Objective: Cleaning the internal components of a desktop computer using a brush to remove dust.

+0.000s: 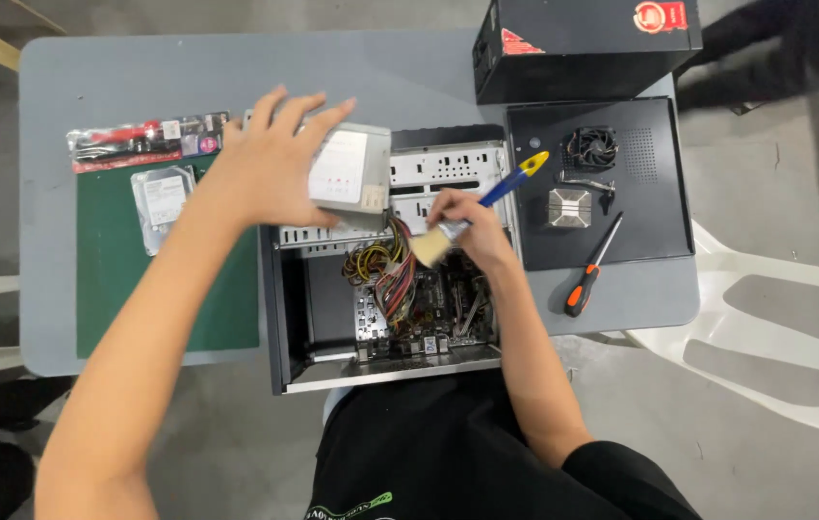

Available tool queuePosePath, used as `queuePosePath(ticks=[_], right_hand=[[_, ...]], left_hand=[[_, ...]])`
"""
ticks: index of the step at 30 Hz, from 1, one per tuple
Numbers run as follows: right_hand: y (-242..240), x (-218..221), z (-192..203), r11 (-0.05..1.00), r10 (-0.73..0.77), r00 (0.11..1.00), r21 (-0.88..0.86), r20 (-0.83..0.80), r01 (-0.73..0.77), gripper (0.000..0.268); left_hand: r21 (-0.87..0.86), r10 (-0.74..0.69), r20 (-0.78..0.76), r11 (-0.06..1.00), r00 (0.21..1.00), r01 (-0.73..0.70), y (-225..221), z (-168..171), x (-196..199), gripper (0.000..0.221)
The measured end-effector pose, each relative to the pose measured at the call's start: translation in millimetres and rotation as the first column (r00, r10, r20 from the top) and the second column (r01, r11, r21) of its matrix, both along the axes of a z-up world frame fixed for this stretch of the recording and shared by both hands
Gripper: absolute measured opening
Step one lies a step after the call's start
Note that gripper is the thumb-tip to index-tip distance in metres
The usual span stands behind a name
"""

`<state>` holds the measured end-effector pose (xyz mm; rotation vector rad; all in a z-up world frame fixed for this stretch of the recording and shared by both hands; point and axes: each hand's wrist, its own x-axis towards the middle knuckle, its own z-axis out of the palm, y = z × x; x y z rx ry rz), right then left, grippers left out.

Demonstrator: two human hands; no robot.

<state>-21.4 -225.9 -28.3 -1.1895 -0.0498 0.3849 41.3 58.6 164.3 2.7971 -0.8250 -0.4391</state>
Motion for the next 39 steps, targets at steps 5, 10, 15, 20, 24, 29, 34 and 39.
queuePosePath(ticks=[5,10,15,20,24,29,34,39], right_hand=[[-14,-48,42,0.980,-0.016,0.947,-0.194,-0.320,-0.049,0.019],[15,-78,30,0.951,0.042,0.953,-0.280,-0.302,-0.131,0.045],[27,-101,3,0.998,-0.051,0.895,0.005,-0.442,0.060,0.032],[28,-114,46,0.992,-0.047,0.890,0.080,-0.454,0.093,0.039],[8,-113,47,0.986,0.003,0.934,0.159,-0.358,0.058,0.044],[-3,-107,74,0.863,-0.246,0.969,-0.459,-0.020,0.210,0.077],[15,-113,77,0.802,-0.503,0.822,-0.211,0.267,0.559,0.055],[31,-95,81,0.862,0.117,0.868,-0.484,0.483,0.153,0.032]], left_hand=[[-0.027,0.005,0.412,1.000,0.911,0.007,-2,-33,-5,0.109],[-0.015,0.027,0.469,1.000,0.883,-0.022,-2,-40,-9,0.108],[-0.223,0.069,0.472,0.974,0.879,0.043,-5,-43,-37,0.109],[-0.745,0.452,0.542,0.648,0.709,0.156,-33,-154,-114,0.011],[-0.821,0.312,-0.255,0.430,0.915,-0.375,-58,-170,-160,0.018],[-0.644,-0.087,-0.646,0.595,0.758,-0.481,-68,-174,-175,0.035],[-0.695,-0.098,-0.636,0.506,0.766,-0.512,-67,-140,-166,0.013],[-0.700,-0.033,-0.646,0.423,0.762,-0.575,-63,-174,-168,0.008]])
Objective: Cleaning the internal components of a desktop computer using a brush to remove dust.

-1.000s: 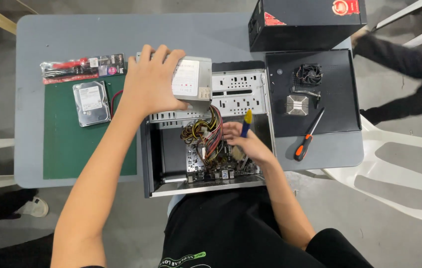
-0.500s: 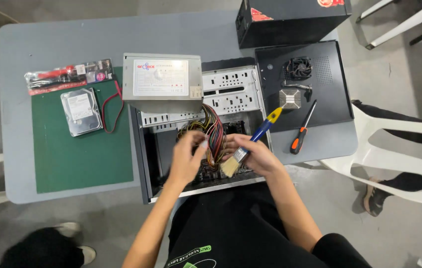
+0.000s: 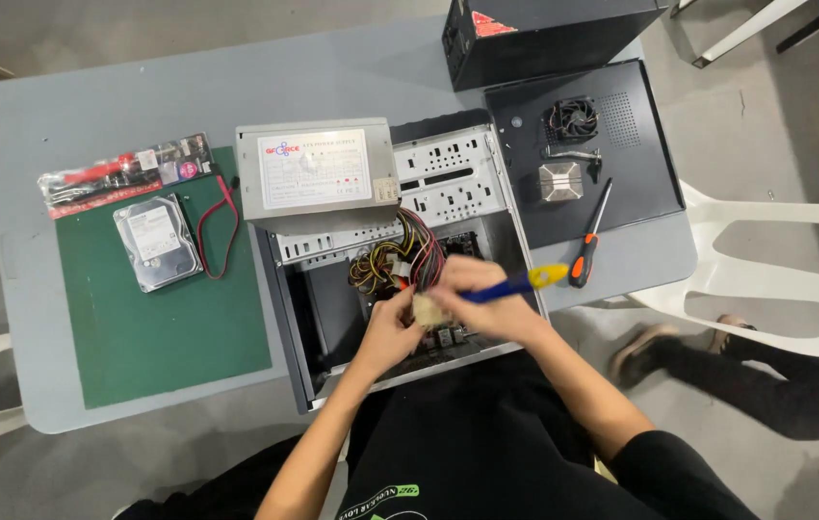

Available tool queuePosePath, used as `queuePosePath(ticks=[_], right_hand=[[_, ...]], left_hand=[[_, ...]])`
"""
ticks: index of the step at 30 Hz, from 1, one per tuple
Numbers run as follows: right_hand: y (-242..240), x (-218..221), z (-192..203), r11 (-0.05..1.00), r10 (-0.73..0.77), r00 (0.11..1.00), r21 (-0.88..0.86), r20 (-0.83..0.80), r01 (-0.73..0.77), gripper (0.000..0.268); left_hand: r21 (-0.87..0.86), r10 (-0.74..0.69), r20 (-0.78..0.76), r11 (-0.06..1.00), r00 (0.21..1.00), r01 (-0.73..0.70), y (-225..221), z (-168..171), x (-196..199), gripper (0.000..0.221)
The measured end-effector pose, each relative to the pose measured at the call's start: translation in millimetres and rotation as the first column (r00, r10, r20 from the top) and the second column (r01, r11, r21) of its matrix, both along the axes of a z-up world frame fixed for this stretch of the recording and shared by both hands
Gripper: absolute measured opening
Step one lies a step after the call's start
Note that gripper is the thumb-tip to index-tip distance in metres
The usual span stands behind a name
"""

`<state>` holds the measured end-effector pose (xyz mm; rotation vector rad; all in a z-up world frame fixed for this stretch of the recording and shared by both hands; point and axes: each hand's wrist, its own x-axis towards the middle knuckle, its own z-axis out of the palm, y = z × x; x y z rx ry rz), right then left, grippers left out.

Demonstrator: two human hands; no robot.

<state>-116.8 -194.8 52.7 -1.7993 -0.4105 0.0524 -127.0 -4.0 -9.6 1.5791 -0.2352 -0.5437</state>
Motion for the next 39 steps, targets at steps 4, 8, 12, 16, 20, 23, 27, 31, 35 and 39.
queuePosePath(ticks=[4,8,12,16,20,23,27,31,35,39], right_hand=[[-7,23,-27,0.947,-0.320,0.939,0.052,0.125,0.316,0.040],[10,17,-16,0.904,-0.425,0.889,0.025,0.172,0.427,0.041],[24,-13,-2,0.945,-0.318,0.946,-0.054,0.061,0.322,0.042],[12,-12,7,0.978,-0.209,0.978,-0.010,-0.004,0.209,0.045],[8,-15,35,0.988,-0.141,0.989,0.062,-0.036,0.143,0.047],[0,4,-2,0.978,-0.142,0.973,-0.128,0.180,0.166,0.041],[-14,21,-16,0.886,-0.274,0.856,-0.231,0.439,0.403,0.046],[10,-2,-6,0.954,-0.263,0.936,-0.082,0.233,0.288,0.046],[25,-9,-4,0.994,-0.094,0.978,-0.040,0.188,0.103,0.041],[2,18,-18,0.934,-0.350,0.911,0.005,0.219,0.358,0.048]], left_hand=[[0.012,0.016,0.081,1.000,0.997,-0.017,2,-13,-3,0.010],[-0.046,0.009,0.084,0.999,0.996,-0.005,-2,-2,1,0.009],[-0.050,0.015,0.094,0.999,0.995,-0.011,4,14,2,0.003],[-0.053,0.010,0.067,0.999,0.998,-0.006,4,26,2,0.003],[-0.114,-0.019,0.052,0.993,0.998,0.025,0,-28,-2,0.003],[-0.021,-0.020,0.078,1.000,0.997,0.021,-2,17,3,0.005],[0.016,-0.033,0.095,0.999,0.995,0.032,1,-9,-2,0.013],[0.078,-0.065,0.140,0.995,0.988,0.054,1,18,2,0.015],[0.147,-0.123,0.232,0.985,0.965,0.090,3,-35,-4,0.026],[0.121,-0.092,0.165,0.990,0.982,0.072,-1,11,2,0.025]])
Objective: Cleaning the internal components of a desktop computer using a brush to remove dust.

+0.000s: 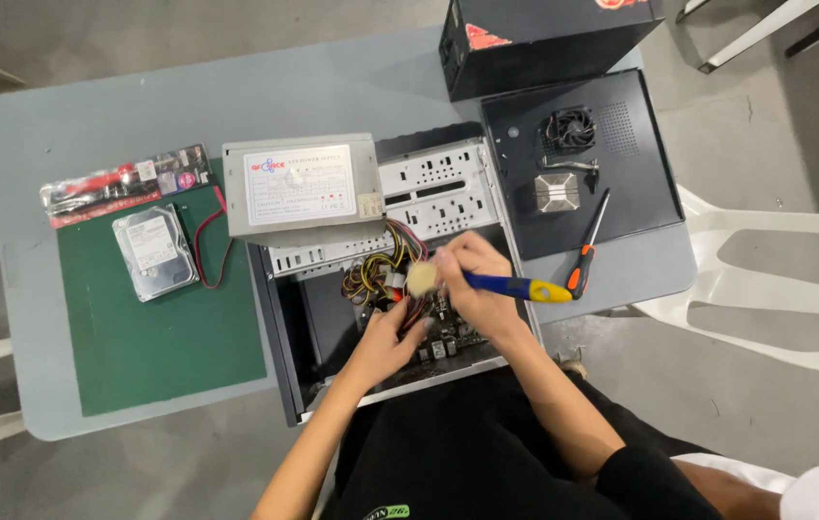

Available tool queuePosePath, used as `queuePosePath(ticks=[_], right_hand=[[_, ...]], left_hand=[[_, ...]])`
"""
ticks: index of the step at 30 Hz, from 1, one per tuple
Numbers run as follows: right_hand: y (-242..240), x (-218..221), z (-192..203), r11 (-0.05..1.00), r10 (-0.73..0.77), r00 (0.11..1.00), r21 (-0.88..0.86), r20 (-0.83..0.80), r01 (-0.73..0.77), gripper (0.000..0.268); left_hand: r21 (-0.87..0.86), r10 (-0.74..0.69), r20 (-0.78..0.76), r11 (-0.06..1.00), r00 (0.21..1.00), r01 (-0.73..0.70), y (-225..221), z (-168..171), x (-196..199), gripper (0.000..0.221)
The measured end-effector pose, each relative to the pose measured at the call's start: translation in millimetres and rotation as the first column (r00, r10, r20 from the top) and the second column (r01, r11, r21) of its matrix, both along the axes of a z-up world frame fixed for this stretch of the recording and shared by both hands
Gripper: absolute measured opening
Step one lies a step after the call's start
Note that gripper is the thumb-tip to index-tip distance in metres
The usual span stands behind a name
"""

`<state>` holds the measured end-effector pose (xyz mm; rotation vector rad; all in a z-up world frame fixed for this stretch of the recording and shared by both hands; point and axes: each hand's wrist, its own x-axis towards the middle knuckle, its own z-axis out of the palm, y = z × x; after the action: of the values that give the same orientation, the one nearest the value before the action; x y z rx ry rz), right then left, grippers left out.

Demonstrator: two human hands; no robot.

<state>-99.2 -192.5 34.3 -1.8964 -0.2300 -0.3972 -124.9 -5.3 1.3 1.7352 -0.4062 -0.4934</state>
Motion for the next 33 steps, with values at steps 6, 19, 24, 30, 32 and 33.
queuePosePath(ticks=[6,19,24,30,32,33], right_hand=[[-15,0,38,0.977,-0.207,0.976,-0.036,0.063,0.209,0.043],[-47,-45,32,0.708,-0.174,0.957,0.645,-0.234,0.287,0.017],[-32,-76,55,0.774,-0.060,0.992,0.623,-0.110,0.116,0.021],[-16,-92,78,0.901,0.422,0.893,0.183,-0.157,-0.394,0.004],[-20,-90,82,0.926,0.363,0.923,0.156,-0.128,-0.343,0.005],[-23,-91,87,0.926,0.365,0.922,0.158,-0.127,-0.344,0.005]], left_hand=[[0.034,-0.265,-0.078,0.963,0.961,0.268,7,50,-1,0.083],[-0.601,0.010,-0.356,0.763,0.934,-0.237,-3,-22,-19,0.037],[-0.511,0.034,-0.554,0.775,0.832,-0.372,-51,-5,-26,0.043],[-0.725,-0.011,-0.491,0.560,0.871,-0.401,-67,15,-23,0.035],[-0.721,-0.017,-0.467,0.586,0.884,-0.370,-65,27,-21,0.036],[-0.720,-0.015,-0.467,0.587,0.884,-0.371,-64,25,-22,0.036]])
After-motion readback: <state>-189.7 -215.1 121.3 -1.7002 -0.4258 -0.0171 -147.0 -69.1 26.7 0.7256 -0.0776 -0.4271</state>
